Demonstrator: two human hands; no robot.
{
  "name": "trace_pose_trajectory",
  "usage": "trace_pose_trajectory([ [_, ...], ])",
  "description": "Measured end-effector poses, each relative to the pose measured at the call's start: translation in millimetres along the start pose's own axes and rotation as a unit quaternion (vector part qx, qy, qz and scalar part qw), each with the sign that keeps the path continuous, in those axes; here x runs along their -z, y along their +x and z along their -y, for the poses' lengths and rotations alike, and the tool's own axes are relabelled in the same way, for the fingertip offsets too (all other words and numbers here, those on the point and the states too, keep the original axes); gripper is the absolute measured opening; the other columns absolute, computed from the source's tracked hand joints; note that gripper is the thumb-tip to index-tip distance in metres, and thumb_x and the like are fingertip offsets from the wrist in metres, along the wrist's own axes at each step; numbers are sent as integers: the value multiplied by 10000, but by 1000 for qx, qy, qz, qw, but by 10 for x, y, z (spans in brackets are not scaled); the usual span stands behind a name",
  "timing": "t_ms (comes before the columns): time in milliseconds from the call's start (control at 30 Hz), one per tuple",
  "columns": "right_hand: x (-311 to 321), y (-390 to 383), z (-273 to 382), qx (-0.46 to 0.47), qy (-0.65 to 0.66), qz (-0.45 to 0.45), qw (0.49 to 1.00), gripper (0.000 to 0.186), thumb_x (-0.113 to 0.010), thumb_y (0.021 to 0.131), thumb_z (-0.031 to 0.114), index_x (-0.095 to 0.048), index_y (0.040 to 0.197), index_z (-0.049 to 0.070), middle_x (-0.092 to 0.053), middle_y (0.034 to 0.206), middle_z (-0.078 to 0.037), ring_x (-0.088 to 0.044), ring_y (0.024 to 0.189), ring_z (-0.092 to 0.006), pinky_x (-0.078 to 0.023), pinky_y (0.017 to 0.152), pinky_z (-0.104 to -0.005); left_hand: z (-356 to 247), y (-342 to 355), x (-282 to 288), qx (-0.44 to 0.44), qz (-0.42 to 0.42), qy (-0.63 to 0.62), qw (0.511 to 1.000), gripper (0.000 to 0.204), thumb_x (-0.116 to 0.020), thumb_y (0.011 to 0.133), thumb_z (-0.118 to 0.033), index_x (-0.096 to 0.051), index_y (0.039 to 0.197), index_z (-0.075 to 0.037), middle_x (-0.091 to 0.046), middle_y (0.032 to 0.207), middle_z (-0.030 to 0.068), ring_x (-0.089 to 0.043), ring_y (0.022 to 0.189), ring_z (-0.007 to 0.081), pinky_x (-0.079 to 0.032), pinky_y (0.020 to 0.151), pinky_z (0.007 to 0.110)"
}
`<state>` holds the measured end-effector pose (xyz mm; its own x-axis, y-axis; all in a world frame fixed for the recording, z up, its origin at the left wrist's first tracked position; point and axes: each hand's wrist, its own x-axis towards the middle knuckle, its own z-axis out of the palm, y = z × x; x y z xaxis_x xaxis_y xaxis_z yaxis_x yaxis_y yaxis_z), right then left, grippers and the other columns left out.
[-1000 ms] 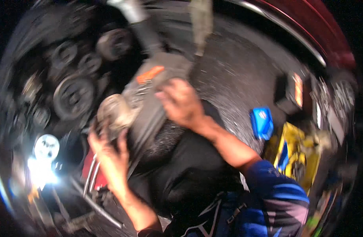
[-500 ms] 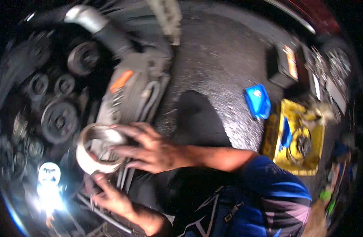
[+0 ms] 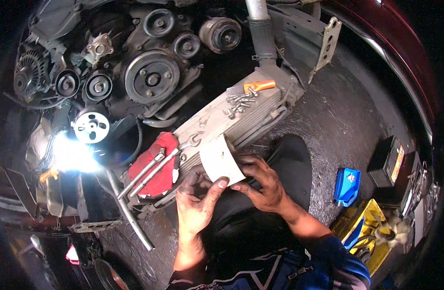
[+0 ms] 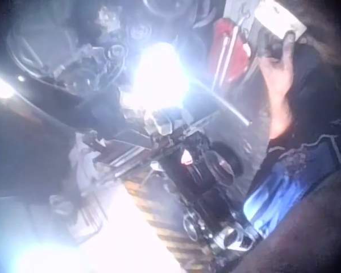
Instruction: The person handles bolts and a metal component on a car engine by hand and using a wrench while using a portable lamp.
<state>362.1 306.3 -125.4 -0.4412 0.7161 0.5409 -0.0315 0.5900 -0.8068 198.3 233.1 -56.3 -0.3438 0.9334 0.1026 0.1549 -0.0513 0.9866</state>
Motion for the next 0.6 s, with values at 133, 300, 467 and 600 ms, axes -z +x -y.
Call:
trace_pose_trajectory([
  [133, -67, -7, -25, 24, 1, -17, 1000, 432, -810, 778, 153, -620, 1148, 34, -609, 1205, -190, -588, 1122, -373, -463, 955, -438, -83, -34, 45, -5, -15, 24, 1000, 292, -768, 848, -113, -639, 1075, 17, -714, 838, 69, -618, 692, 71, -480, 642, 228],
  [300, -28, 222, 126, 8, -76, -25, 997, 360, -741, 856, 222, -646, 1167, 67, -610, 1212, -175, -562, 1166, -371, -444, 993, -432, -281, 111, 120, -149, -74, 223, 961, 290, -766, 836, -124, -634, 1049, 21, -678, 917, 110, -635, 837, 189, -497, 787, 320],
  [467, 46, 285, 69, -16, -56, -65, 996, 301, -673, 890, 169, -661, 1133, -7, -630, 1183, -173, -599, 1130, -304, -452, 984, -381, -291, 492, 218, -238, -113, 347, 900, 288, -716, 856, -103, -626, 1098, 23, -632, 989, 173, -590, 910, 323, -471, 825, 409],
  [600, 77, 226, -29, -41, -51, -95, 993, 282, -683, 887, 162, -642, 1131, 28, -628, 1144, -169, -600, 1073, -349, -465, 946, -399, -200, 687, 224, -288, -99, 444, 843, 293, -680, 864, -103, -627, 1120, 30, -624, 1003, 198, -565, 938, 369, -452, 837, 452],
])
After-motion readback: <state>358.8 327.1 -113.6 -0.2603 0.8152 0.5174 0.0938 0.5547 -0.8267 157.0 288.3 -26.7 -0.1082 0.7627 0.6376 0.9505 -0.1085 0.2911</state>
